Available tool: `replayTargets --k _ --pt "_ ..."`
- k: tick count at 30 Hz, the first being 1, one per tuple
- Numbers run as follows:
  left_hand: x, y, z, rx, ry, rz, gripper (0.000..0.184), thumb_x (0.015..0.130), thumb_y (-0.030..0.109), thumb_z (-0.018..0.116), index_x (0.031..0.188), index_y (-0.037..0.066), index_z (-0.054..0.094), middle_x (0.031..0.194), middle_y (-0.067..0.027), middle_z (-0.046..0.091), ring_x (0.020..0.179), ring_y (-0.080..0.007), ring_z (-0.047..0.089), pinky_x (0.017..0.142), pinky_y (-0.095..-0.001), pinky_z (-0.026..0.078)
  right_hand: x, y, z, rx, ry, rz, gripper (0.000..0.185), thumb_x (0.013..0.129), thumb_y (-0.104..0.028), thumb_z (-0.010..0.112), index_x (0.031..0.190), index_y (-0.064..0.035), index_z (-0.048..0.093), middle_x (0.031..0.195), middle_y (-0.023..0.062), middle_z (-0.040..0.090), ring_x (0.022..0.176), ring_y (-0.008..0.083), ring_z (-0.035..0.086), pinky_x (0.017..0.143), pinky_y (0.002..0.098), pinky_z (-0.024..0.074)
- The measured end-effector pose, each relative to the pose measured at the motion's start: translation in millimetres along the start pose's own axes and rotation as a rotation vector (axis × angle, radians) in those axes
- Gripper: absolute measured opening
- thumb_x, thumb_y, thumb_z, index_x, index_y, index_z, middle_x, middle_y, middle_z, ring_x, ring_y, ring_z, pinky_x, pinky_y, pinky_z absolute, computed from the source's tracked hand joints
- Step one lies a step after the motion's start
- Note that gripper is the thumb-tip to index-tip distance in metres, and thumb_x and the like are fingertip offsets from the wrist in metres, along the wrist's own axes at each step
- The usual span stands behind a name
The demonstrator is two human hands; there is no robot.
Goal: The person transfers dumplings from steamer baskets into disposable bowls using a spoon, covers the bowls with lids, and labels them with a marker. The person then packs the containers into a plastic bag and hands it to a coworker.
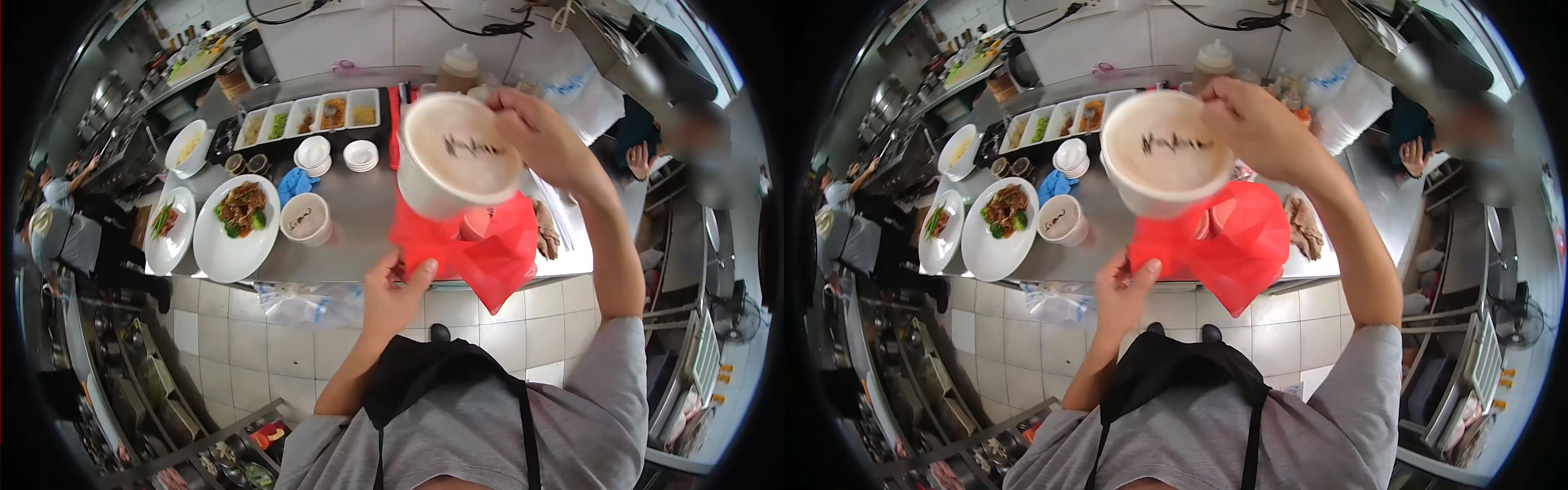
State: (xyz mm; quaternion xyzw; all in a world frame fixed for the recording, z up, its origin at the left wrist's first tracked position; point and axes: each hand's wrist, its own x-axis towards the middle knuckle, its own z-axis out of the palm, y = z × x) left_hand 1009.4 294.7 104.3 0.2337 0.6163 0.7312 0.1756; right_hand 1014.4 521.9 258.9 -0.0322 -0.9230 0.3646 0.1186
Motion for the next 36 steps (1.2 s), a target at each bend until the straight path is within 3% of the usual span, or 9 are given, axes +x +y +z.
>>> replayTargets --k 2,6,11,16,21,25,27,30,36 --pt "9 -5 1 -0.155 0.055 0.076 0.022 0.082 0.012 0.065 0.1 0.0 0.057 0.085 0.0002 0.059 0.073 -0.0055 0.049 0.062 -0.0213 0.04 -28 -1 4 0.129 -0.039 0.114 0.029 0.088 -0.019 0.042 0.103 0.0039 0.054 0.08 0.0085 0.058 0.076 0.0182 0.055 0.073 0.0306 0.0447" --pt "21 4 -8 -0.385 0.092 0.05 0.02 0.089 0.014 0.057 0.103 0.0 0.055 0.09 0.0004 0.058 0.078 -0.0059 0.05 0.071 -0.0196 0.04 -69 28 59 0.385 0.058 0.353 0.027 0.09 -0.015 0.039 0.104 0.0035 0.053 0.088 0.0074 0.056 0.085 0.0146 0.051 0.08 0.0271 0.0413" --pt "30 -6 -15 -0.365 0.071 0.039 0.021 0.091 0.018 0.054 0.104 0.001 0.051 0.088 -0.0006 0.057 0.082 -0.0061 0.051 0.076 -0.0213 0.041 -82 51 64 -0.254 0.26 0.316 0.018 0.085 -0.01 0.045 0.099 0.001 0.049 0.075 0.0207 0.058 0.08 0.0361 0.058 0.072 0.0412 0.044" --pt "53 -1 -11 -0.1 0.012 0.117 0.02 0.093 0.019 0.052 0.103 0.003 0.048 0.086 -0.0006 0.055 0.075 -0.0056 0.049 0.068 -0.0203 0.04 -85 48 84 -0.472 0.174 0.049 0.021 0.079 -0.008 0.051 0.098 -0.0007 0.049 0.083 0.0178 0.055 0.084 0.0346 0.054 0.072 0.0419 0.0445" --pt "68 -1 -17 -0.374 0.036 0.111 0.009 0.087 0.008 0.051 0.093 0.004 0.047 0.086 -0.0008 0.051 0.08 -0.0065 0.048 0.075 -0.0202 0.04 -65 41 88 -0.861 -0.064 -0.27 0.022 0.072 -0.009 0.056 0.093 -0.001 0.051 0.088 0.0103 0.055 0.084 0.0273 0.052 0.077 0.0358 0.0435" --pt "62 5 -25 -0.526 -0.07 -0.026 0.011 0.082 0.003 0.049 0.085 0.007 0.039 0.076 -0.0019 0.047 0.06 -0.0078 0.05 0.05 -0.0219 0.042 -52 64 68 -1.051 -0.067 0.045 0.024 0.069 -0.011 0.06 0.088 0.0019 0.053 0.085 0.0117 0.058 0.087 0.0264 0.055 0.077 0.0339 0.0459" --pt "60 5 -27 -0.378 -0.144 -0.061 0.013 0.083 0.0 0.047 0.085 0.007 0.036 0.074 -0.0041 0.046 0.048 -0.0112 0.049 0.034 -0.0252 0.038 -48 75 60 -0.961 0.03 0.046 0.013 0.075 -0.01 0.055 0.084 -0.0009 0.053 0.082 0.0115 0.058 0.083 0.0278 0.055 0.073 0.0376 0.0451" --pt "60 8 -19 -0.439 -0.194 -0.05 0.011 0.084 0.0 0.045 0.088 0.007 0.037 0.08 -0.0057 0.047 0.055 -0.0104 0.051 0.037 -0.0243 0.04 -38 78 66 -0.653 -0.01 0.164 0.012 0.08 -0.012 0.054 0.084 -0.0004 0.054 0.081 0.0136 0.06 0.081 0.0309 0.058 0.071 0.0405 0.0457" --pt "71 10 -13 0.177 0.12 0.317 0.012 0.084 -0.001 0.043 0.095 0.004 0.043 0.09 -0.0052 0.045 0.072 -0.0075 0.043 0.062 -0.0197 0.039 -26 112 102 -0.155 0.066 0.064 0.022 0.082 -0.015 0.057 0.098 -0.0007 0.059 0.071 0.0169 0.061 0.068 0.0312 0.062 0.063 0.0402 0.0488"
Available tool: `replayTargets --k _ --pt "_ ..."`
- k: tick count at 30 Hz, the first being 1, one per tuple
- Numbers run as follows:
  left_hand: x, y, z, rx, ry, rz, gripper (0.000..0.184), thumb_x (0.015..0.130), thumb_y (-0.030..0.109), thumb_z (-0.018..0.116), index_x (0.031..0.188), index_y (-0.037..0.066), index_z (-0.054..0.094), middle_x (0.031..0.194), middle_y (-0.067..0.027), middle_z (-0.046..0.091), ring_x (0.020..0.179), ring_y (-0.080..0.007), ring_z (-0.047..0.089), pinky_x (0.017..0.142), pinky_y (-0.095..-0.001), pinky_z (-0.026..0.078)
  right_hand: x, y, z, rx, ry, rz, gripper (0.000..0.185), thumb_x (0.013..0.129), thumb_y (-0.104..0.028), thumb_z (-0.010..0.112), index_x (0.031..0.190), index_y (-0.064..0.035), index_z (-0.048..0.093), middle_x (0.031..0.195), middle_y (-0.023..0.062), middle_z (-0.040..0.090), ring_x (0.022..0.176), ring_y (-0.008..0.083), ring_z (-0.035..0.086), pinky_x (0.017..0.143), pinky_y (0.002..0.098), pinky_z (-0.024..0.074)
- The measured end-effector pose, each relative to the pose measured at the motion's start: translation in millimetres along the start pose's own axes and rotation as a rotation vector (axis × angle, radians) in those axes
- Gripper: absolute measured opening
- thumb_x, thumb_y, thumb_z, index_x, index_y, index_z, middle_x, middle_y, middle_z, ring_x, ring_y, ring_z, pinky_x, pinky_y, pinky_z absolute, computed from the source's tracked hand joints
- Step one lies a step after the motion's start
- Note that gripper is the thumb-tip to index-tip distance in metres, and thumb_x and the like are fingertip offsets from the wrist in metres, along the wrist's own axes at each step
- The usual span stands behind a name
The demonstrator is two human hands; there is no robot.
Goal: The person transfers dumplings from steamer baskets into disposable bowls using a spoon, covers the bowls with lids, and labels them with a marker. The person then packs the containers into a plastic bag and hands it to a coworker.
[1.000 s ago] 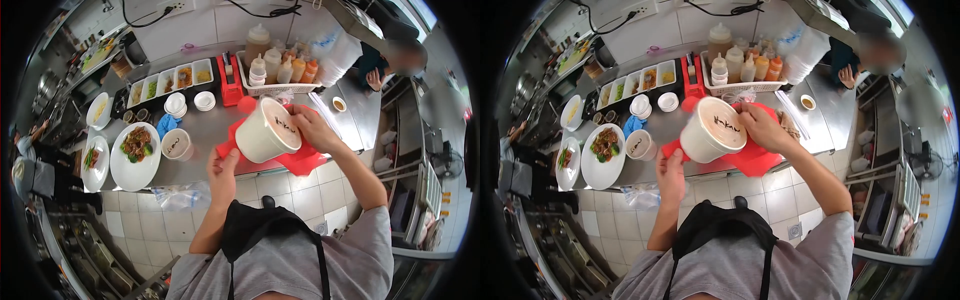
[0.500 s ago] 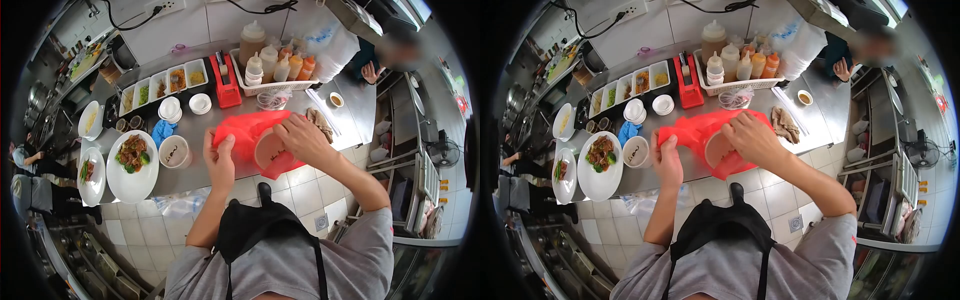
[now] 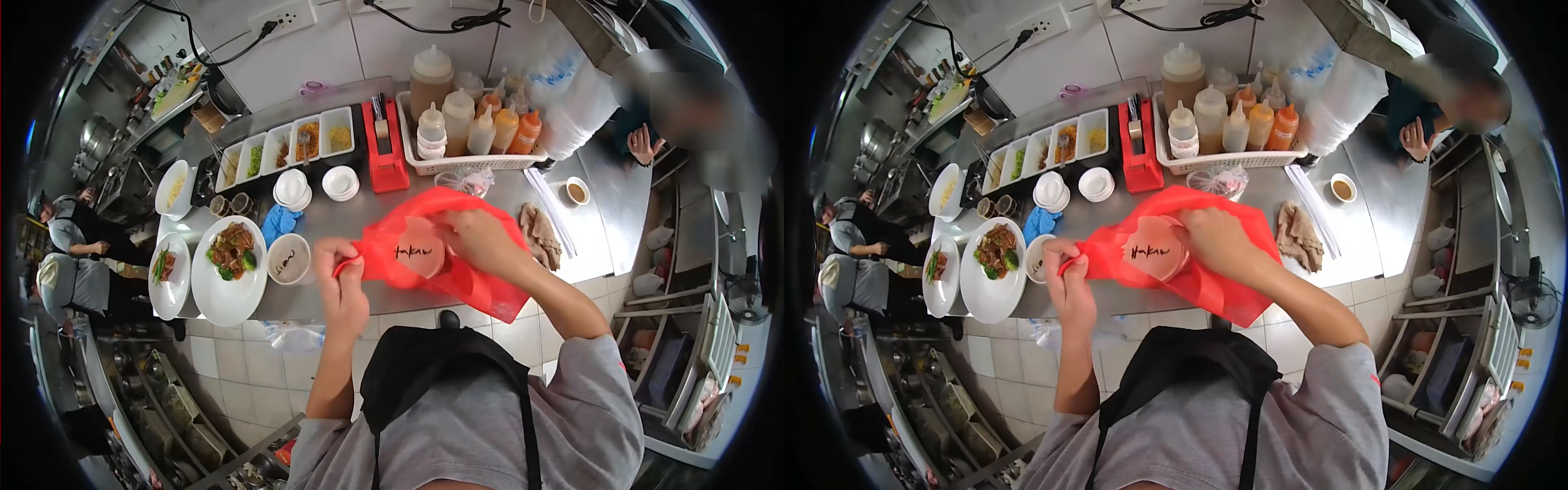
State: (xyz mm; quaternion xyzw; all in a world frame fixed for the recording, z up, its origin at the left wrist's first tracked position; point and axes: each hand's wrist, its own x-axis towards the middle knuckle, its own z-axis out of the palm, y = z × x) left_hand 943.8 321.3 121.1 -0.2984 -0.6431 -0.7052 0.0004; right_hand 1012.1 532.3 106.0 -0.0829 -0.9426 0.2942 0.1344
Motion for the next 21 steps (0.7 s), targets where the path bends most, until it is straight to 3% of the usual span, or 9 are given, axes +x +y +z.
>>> replayTargets --k 1,2,4,7,10,14,17,20,21 --pt "0 5 0 0.001 0.045 -0.041 0.012 0.083 -0.003 0.042 0.094 0.004 0.045 0.089 -0.0044 0.046 0.073 -0.0087 0.041 0.069 -0.0203 0.035 4 -3 -30 0.16 -0.044 0.093 0.026 0.082 -0.016 0.057 0.103 -0.0011 0.059 0.077 0.0171 0.063 0.071 0.0322 0.062 0.068 0.0397 0.049" --pt "0 10 -1 0.009 0.051 -0.064 0.013 0.083 -0.003 0.042 0.094 0.003 0.046 0.089 -0.0046 0.047 0.073 -0.009 0.041 0.069 -0.0209 0.036 9 -3 -56 0.318 -0.096 0.189 0.03 0.083 -0.016 0.058 0.109 -0.0016 0.059 0.083 0.0173 0.064 0.074 0.0332 0.061 0.073 0.0392 0.0491" --pt "-3 19 -4 0.024 0.068 -0.12 0.016 0.082 -0.005 0.042 0.094 0.002 0.048 0.089 -0.005 0.048 0.074 -0.0094 0.042 0.069 -0.0221 0.037 30 15 -81 0.272 0.083 0.369 0.038 0.077 -0.02 0.064 0.109 -0.001 0.058 0.087 0.0176 0.063 0.082 0.0304 0.06 0.078 0.0409 0.0471" --pt "-2 25 -3 0.222 0.005 -0.074 0.016 0.082 -0.005 0.041 0.089 0.001 0.054 0.086 -0.0044 0.051 0.072 -0.0088 0.043 0.065 -0.0216 0.036 62 136 -4 -0.145 0.021 -0.319 0.04 0.072 -0.018 0.067 0.111 -0.012 0.059 0.095 0.015 0.058 0.092 0.0303 0.056 0.077 0.042 0.0472" --pt "1 36 -6 0.23 -0.107 -0.12 0.016 0.083 -0.002 0.043 0.08 0.0 0.058 0.08 -0.0039 0.051 0.07 -0.0087 0.044 0.061 -0.0214 0.034 62 128 12 -0.3 -0.094 -0.122 0.046 0.068 -0.018 0.069 0.112 -0.0159 0.058 0.104 0.0158 0.052 0.1 0.0333 0.05 0.082 0.0441 0.0449" --pt "12 41 -8 0.233 -0.171 -0.158 0.013 0.08 0.005 0.057 0.069 0.001 0.053 0.074 -0.0021 0.05 0.066 -0.0086 0.042 0.059 -0.0214 0.033 50 143 28 -0.426 -0.039 -0.11 0.046 0.066 -0.017 0.069 0.11 -0.0148 0.053 0.102 0.0138 0.055 0.099 0.0361 0.05 0.075 0.0482 0.0483" --pt "19 47 0 0.391 -0.147 -0.287 0.023 0.074 0.006 0.069 0.067 0.002 0.047 0.069 -0.001 0.049 0.063 -0.0092 0.042 0.058 -0.0226 0.036 51 137 6 -0.424 -0.107 0.087 0.039 0.066 -0.019 0.068 0.1 -0.0115 0.051 0.091 0.0162 0.061 0.092 0.0355 0.057 0.069 0.0452 0.0497" --pt "27 42 8 0.385 -0.147 -0.13 0.024 0.073 0.005 0.069 0.07 0.005 0.045 0.068 0.0032 0.045 0.062 -0.0047 0.039 0.055 -0.0195 0.032 49 126 -32 -0.259 -0.009 0.262 0.037 0.064 -0.021 0.069 0.096 -0.0097 0.052 0.086 0.0184 0.062 0.085 0.034 0.06 0.069 0.0426 0.0487" --pt "30 34 5 0.411 -0.189 -0.028 0.016 0.076 0.004 0.065 0.077 0.004 0.049 0.069 0.0032 0.047 0.062 -0.0044 0.04 0.056 -0.0194 0.034 46 122 -49 -0.193 0.046 0.307 0.037 0.064 -0.022 0.069 0.094 -0.0092 0.052 0.085 0.019 0.062 0.083 0.0334 0.061 0.069 0.0418 0.0483"
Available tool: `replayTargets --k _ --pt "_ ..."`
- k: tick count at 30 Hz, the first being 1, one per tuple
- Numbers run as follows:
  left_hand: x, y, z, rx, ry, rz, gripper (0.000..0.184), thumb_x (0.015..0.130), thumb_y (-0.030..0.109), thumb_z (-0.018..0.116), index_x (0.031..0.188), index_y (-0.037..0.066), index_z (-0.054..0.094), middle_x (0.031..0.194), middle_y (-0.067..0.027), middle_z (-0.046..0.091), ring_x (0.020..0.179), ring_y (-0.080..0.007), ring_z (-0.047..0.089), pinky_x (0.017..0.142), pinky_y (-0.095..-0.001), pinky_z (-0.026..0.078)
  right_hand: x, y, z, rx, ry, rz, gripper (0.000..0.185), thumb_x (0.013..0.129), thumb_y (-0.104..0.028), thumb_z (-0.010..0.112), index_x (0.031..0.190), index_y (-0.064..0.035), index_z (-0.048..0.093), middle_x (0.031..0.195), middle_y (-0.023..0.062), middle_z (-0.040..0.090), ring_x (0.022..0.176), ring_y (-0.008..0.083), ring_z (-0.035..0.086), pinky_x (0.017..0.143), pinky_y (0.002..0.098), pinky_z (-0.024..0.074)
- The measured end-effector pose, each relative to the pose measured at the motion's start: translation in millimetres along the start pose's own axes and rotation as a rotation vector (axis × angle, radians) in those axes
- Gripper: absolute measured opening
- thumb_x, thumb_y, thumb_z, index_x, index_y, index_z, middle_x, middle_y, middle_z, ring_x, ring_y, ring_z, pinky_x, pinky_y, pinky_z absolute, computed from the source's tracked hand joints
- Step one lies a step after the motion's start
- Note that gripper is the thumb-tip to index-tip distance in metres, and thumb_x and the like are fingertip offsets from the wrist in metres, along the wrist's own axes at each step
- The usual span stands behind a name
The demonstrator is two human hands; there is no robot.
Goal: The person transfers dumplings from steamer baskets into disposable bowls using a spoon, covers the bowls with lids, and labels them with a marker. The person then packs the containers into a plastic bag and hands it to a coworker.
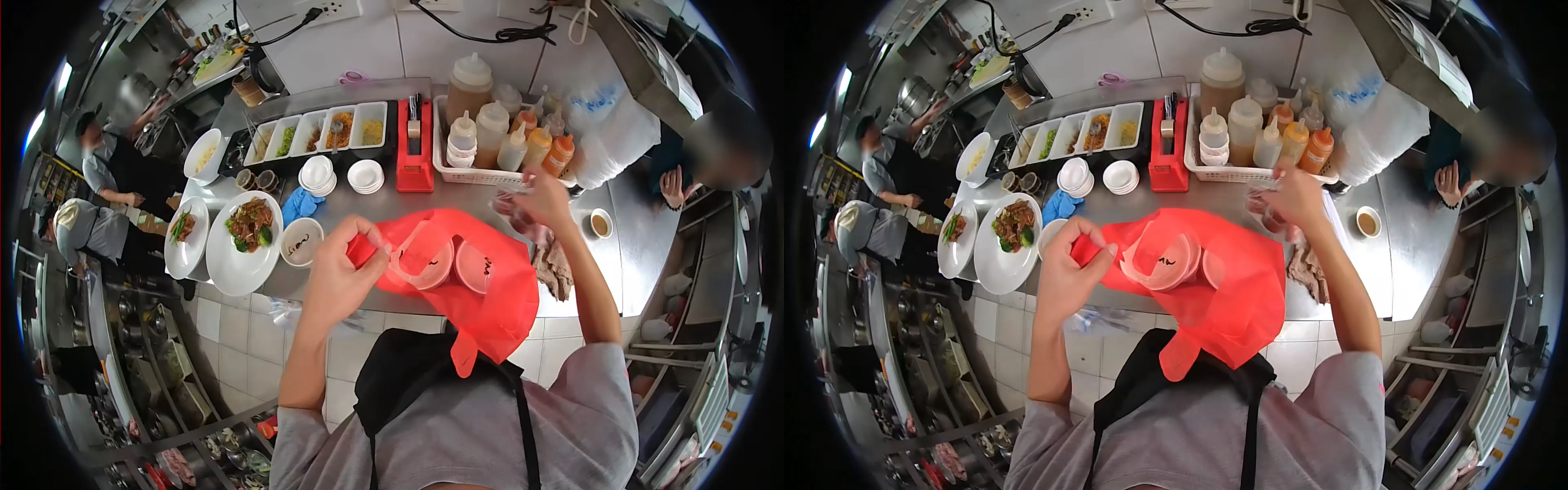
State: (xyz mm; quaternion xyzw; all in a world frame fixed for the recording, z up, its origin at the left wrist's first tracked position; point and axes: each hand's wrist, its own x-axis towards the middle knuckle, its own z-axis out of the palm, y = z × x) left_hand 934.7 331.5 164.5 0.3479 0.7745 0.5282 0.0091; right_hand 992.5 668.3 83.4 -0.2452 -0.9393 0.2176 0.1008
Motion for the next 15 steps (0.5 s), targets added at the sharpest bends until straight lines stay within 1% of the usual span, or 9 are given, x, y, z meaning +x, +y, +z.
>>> replayTargets --k 1,2,6,9,10,11,13,14,15 --pt "2 2 0 -0.039 -0.023 -0.069 0.013 0.077 0.003 0.063 0.08 0.004 0.051 0.07 0.0026 0.048 0.063 -0.0047 0.041 0.058 -0.0198 0.035 -10 -6 -20 0.086 0.074 -0.055 0.034 0.063 -0.02 0.069 0.091 -0.0074 0.053 0.084 0.0194 0.061 0.083 0.0316 0.061 0.068 0.04 0.047" --pt "4 9 0 -0.079 -0.053 -0.142 0.01 0.078 0.003 0.061 0.083 0.003 0.052 0.071 0.002 0.049 0.065 -0.005 0.042 0.059 -0.0201 0.036 -22 -14 -37 0.168 0.162 -0.104 0.029 0.066 -0.014 0.066 0.09 -0.0053 0.052 0.082 0.0136 0.06 0.081 0.0258 0.062 0.069 0.0349 0.0468" --pt "15 15 1 -0.11 -0.161 -0.323 0.012 0.084 0.004 0.054 0.096 0.003 0.056 0.075 -0.0002 0.052 0.07 -0.0057 0.045 0.065 -0.0208 0.038 -81 -87 -106 0.593 0.265 -0.252 0.022 0.07 -0.002 0.056 0.091 -0.001 0.049 0.08 0.0045 0.054 0.075 0.0134 0.054 0.069 0.0269 0.0439" --pt "20 -2 10 -0.178 -0.072 -0.088 0.015 0.089 0.007 0.05 0.102 0.003 0.054 0.081 -0.0017 0.055 0.073 -0.0059 0.047 0.066 -0.0196 0.039 -101 -121 -86 0.831 0.365 -0.466 0.024 0.073 0.003 0.051 0.096 -0.0003 0.044 0.079 0.0019 0.05 0.071 0.0094 0.049 0.065 0.0244 0.0417" --pt "18 0 11 -0.206 -0.053 -0.122 0.018 0.092 0.009 0.046 0.107 0.002 0.054 0.084 -0.0063 0.058 0.072 -0.0089 0.051 0.064 -0.0234 0.041 -110 -130 -73 0.873 0.273 -0.38 0.024 0.074 0.005 0.05 0.096 -0.0015 0.043 0.08 0.0025 0.05 0.07 0.0097 0.049 0.062 0.0251 0.0411" --pt "17 -4 12 -0.249 -0.075 -0.089 0.019 0.092 0.008 0.046 0.109 0.002 0.053 0.088 -0.0068 0.058 0.078 -0.0097 0.053 0.068 -0.0235 0.042 -116 -136 -61 0.913 0.183 -0.295 0.025 0.075 0.006 0.049 0.097 -0.0026 0.042 0.081 0.0032 0.049 0.069 0.0101 0.048 0.06 0.0259 0.0404" --pt "15 -16 11 -0.33 -0.108 -0.024 0.021 0.092 0.007 0.046 0.112 0.002 0.05 0.098 -0.0078 0.057 0.089 -0.0112 0.055 0.075 -0.0238 0.044 -116 -137 -39 0.704 0.192 -0.237 0.02 0.077 0.006 0.048 0.094 -0.0039 0.043 0.084 0.0071 0.048 0.064 0.0169 0.05 0.057 0.0293 0.0404" --pt "13 -17 11 -0.444 -0.123 -0.066 0.023 0.091 0.006 0.045 0.114 0.002 0.049 0.103 -0.0086 0.056 0.096 -0.0122 0.054 0.079 -0.0243 0.043 -112 -128 -28 0.536 0.255 -0.324 0.02 0.078 0.003 0.052 0.094 -0.0048 0.044 0.082 0.0107 0.049 0.065 0.026 0.053 0.056 0.0323 0.0437" --pt "12 -17 12 -0.557 -0.135 -0.107 0.025 0.091 0.004 0.045 0.116 0.002 0.047 0.107 -0.0094 0.055 0.102 -0.0132 0.053 0.083 -0.0248 0.042 -111 -119 -24 0.355 0.275 -0.384 0.02 0.077 0.001 0.053 0.093 -0.005 0.045 0.082 0.0107 0.049 0.067 0.0274 0.053 0.056 0.0334 0.0447"
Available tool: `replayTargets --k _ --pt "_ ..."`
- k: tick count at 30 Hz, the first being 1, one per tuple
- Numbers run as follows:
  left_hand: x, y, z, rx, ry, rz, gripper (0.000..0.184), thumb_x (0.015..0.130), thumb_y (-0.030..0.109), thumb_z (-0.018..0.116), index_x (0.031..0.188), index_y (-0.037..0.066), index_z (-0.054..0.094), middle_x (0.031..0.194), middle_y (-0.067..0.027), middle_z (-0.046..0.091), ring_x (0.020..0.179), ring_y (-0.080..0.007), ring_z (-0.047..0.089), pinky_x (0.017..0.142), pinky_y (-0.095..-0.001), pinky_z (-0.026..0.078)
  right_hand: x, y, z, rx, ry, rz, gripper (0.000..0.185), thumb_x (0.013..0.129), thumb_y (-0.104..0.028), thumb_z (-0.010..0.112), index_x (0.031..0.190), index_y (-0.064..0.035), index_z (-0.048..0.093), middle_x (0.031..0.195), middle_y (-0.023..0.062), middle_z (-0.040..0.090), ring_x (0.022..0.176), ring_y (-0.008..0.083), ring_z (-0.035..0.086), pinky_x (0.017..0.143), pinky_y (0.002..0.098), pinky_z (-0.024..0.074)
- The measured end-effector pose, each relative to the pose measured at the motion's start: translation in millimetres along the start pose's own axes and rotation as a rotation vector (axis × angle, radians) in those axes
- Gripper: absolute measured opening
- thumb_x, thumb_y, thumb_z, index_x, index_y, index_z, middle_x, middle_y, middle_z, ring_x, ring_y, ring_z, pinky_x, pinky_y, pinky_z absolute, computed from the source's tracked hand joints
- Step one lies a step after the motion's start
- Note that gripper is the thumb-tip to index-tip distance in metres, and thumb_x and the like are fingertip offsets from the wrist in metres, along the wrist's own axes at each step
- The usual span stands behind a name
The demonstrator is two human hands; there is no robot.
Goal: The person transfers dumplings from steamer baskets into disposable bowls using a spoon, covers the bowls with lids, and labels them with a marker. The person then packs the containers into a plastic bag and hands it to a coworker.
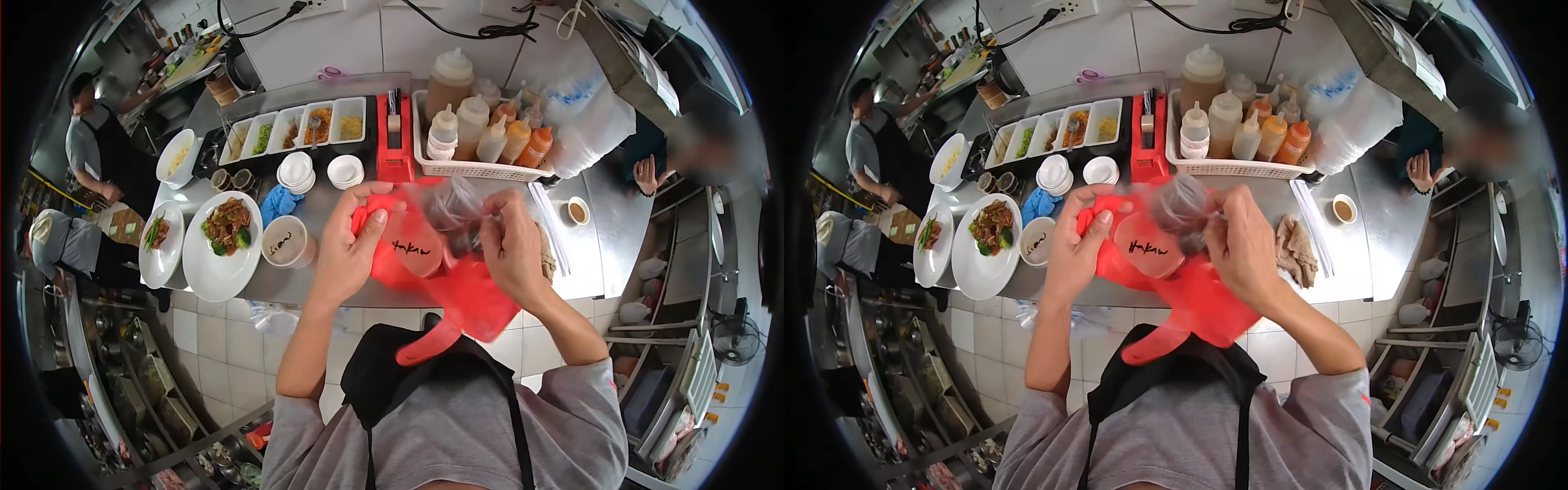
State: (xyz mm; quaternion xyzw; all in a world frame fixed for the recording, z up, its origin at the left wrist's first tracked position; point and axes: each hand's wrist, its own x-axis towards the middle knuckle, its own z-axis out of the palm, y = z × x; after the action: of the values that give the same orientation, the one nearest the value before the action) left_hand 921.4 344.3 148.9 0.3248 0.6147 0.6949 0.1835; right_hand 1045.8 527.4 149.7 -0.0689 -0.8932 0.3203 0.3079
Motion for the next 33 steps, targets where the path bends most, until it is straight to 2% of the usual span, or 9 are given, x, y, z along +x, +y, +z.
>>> replayTargets --k 6,7,10,13,16,20,23,29,33 --pt "6 -10 15 0.014 -0.156 0.071 0.032 0.09 0.0 0.043 0.121 0.003 0.043 0.119 -0.0124 0.051 0.117 -0.0174 0.047 0.093 -0.029 0.039 -3 23 5 -0.737 -0.482 -0.366 0.017 0.076 -0.011 0.057 0.089 -0.0049 0.049 0.084 0.0111 0.048 0.077 0.0249 0.054 0.057 0.0351 0.0495" --pt "9 -10 18 0.086 -0.183 0.099 0.032 0.089 0.001 0.044 0.121 0.003 0.043 0.12 -0.0125 0.052 0.117 -0.0177 0.047 0.095 -0.0297 0.037 0 30 17 -0.786 -0.428 -0.412 0.019 0.076 -0.015 0.056 0.09 -0.0037 0.048 0.082 0.0111 0.048 0.076 0.0233 0.054 0.056 0.0341 0.0497" --pt "10 -6 26 0.147 -0.236 0.081 0.032 0.088 0.002 0.045 0.119 0.002 0.046 0.119 -0.0129 0.053 0.116 -0.0203 0.048 0.099 -0.0315 0.034 33 37 48 -0.752 -0.24 -0.285 0.02 0.076 -0.013 0.056 0.092 -0.0031 0.046 0.086 0.0123 0.047 0.081 0.0264 0.053 0.057 0.0332 0.0501" --pt "9 -8 24 0.233 -0.248 0.05 0.032 0.086 0.0 0.045 0.119 0.002 0.047 0.12 -0.0135 0.052 0.117 -0.0208 0.047 0.099 -0.0314 0.034 51 56 63 -0.554 -0.112 -0.425 0.019 0.077 -0.01 0.054 0.092 -0.0026 0.045 0.09 0.0139 0.045 0.087 0.0297 0.052 0.059 0.0349 0.0506" --pt "10 -20 19 0.201 -0.179 0.106 0.034 0.085 -0.004 0.045 0.118 0.001 0.047 0.123 -0.014 0.051 0.119 -0.0212 0.046 0.1 -0.0314 0.033 40 83 71 -0.418 -0.404 -0.256 0.024 0.075 -0.009 0.055 0.095 -0.002 0.043 0.098 0.0157 0.045 0.093 0.0326 0.051 0.066 0.0378 0.0512" --pt "15 -23 6 0.093 -0.035 0.194 0.036 0.082 -0.009 0.045 0.117 0.001 0.047 0.124 -0.0142 0.051 0.12 -0.0211 0.045 0.103 -0.0315 0.03 39 128 55 -0.609 -0.738 -0.328 0.028 0.068 -0.015 0.062 0.09 0.0005 0.056 0.104 0.0131 0.049 0.102 0.0299 0.05 0.074 0.0399 0.0511" --pt "24 -18 -4 0.016 0.011 0.216 0.036 0.081 -0.01 0.046 0.115 0.001 0.046 0.124 -0.014 0.051 0.121 -0.0209 0.044 0.104 -0.0317 0.029 37 134 54 -0.614 -0.65 -0.481 0.023 0.063 -0.016 0.064 0.08 -0.0003 0.061 0.104 0.0112 0.051 0.102 0.0276 0.051 0.074 0.0387 0.0511" --pt "30 -19 -1 0.099 -0.033 0.189 0.034 0.082 -0.009 0.046 0.115 0.0 0.046 0.124 -0.0136 0.051 0.121 -0.0198 0.044 0.104 -0.0312 0.029 40 130 43 -0.459 -0.789 -0.643 0.021 0.059 -0.014 0.064 0.071 0.0031 0.061 0.104 0.0131 0.055 0.101 0.0265 0.052 0.077 0.0368 0.0501" --pt "26 -17 7 0.027 -0.025 0.072 0.035 0.082 -0.007 0.047 0.116 0.0 0.046 0.124 -0.013 0.051 0.121 -0.0195 0.044 0.103 -0.0305 0.03 39 116 43 -0.558 -1.06 -0.42 0.015 0.065 -0.006 0.061 0.076 0.0039 0.063 0.105 0.0181 0.058 0.11 0.0313 0.048 0.092 0.0388 0.0426"
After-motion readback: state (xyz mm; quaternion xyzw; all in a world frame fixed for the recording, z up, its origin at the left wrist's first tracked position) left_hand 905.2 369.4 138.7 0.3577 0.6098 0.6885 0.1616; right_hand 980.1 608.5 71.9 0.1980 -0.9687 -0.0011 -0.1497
